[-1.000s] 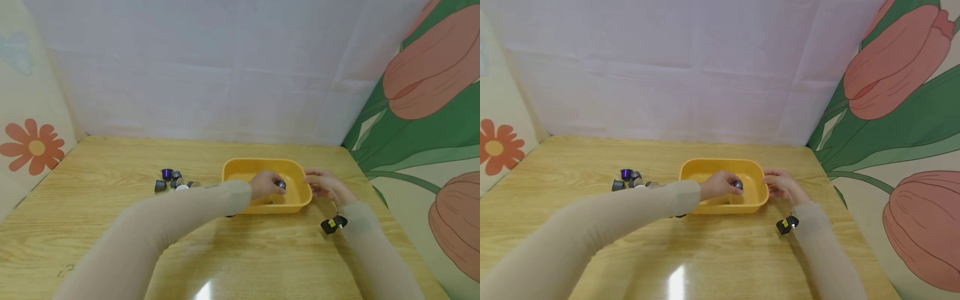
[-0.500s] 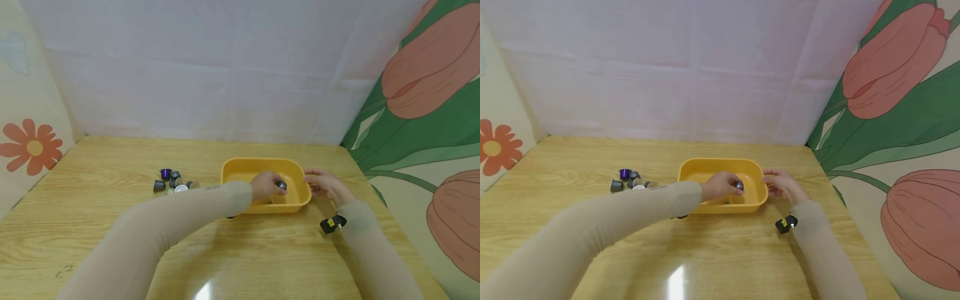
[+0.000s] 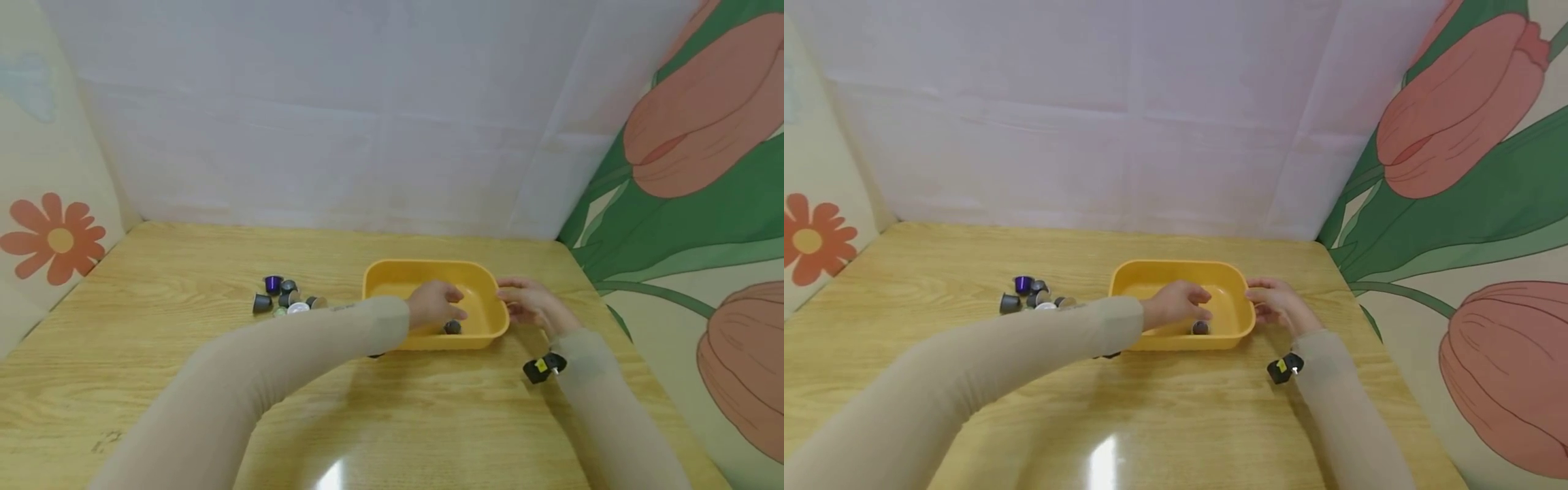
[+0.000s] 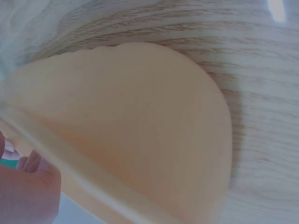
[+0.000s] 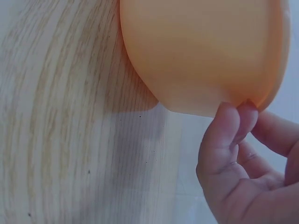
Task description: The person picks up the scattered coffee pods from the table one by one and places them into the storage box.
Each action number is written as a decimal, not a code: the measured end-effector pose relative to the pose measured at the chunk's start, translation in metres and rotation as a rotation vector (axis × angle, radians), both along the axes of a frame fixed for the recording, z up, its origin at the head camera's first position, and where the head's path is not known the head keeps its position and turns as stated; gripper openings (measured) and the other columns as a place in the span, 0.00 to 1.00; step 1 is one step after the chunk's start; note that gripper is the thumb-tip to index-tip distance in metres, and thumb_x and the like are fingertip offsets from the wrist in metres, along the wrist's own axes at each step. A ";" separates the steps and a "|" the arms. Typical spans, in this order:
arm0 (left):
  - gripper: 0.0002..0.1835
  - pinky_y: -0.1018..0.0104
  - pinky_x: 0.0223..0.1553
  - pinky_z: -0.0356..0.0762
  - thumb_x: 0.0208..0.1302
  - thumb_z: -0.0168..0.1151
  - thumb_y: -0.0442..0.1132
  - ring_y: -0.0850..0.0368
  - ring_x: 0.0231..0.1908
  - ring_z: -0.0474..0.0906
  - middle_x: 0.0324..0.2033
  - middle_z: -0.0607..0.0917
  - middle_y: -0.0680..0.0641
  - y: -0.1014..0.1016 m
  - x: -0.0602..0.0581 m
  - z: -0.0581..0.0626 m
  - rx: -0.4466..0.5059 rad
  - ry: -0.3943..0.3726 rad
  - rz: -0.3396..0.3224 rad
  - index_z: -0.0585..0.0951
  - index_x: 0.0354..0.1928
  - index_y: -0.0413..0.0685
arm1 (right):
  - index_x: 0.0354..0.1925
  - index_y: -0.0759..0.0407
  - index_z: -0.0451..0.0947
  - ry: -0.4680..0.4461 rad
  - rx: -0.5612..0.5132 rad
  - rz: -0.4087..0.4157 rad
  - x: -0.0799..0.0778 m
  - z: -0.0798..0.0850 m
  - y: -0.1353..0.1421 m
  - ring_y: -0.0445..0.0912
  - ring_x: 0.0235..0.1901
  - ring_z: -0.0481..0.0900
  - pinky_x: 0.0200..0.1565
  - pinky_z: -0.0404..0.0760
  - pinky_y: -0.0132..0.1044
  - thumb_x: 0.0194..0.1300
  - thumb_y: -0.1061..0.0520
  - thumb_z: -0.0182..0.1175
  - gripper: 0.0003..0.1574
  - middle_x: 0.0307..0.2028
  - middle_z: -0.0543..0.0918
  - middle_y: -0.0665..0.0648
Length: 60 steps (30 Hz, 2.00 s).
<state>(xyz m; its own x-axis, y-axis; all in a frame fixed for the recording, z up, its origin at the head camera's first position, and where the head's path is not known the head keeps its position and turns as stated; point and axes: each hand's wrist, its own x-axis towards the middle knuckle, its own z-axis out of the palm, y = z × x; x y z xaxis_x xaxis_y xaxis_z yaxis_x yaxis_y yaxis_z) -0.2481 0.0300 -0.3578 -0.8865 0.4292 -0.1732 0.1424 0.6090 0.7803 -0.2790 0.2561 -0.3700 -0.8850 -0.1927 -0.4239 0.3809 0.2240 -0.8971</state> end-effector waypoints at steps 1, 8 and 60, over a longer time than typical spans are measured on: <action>0.23 0.59 0.61 0.69 0.66 0.65 0.40 0.49 0.60 0.73 0.58 0.79 0.43 -0.001 0.002 0.001 0.005 0.003 -0.004 0.77 0.60 0.38 | 0.68 0.72 0.55 0.000 0.004 0.000 0.000 0.000 0.000 0.39 0.23 0.79 0.25 0.79 0.30 0.72 0.63 0.51 0.31 0.27 0.80 0.50; 0.24 0.57 0.60 0.71 0.67 0.64 0.40 0.48 0.60 0.72 0.59 0.78 0.42 -0.010 0.003 0.008 0.103 -0.026 0.018 0.75 0.62 0.37 | 0.68 0.71 0.55 -0.003 0.021 -0.006 0.001 0.001 -0.001 0.39 0.23 0.78 0.26 0.79 0.30 0.72 0.63 0.51 0.31 0.26 0.79 0.50; 0.23 0.57 0.55 0.76 0.68 0.62 0.42 0.48 0.56 0.76 0.55 0.81 0.42 -0.086 0.027 0.022 0.246 0.026 0.109 0.76 0.60 0.37 | 0.68 0.69 0.57 -0.020 0.043 0.001 0.001 0.002 0.000 0.41 0.27 0.79 0.29 0.81 0.33 0.72 0.61 0.52 0.32 0.31 0.80 0.50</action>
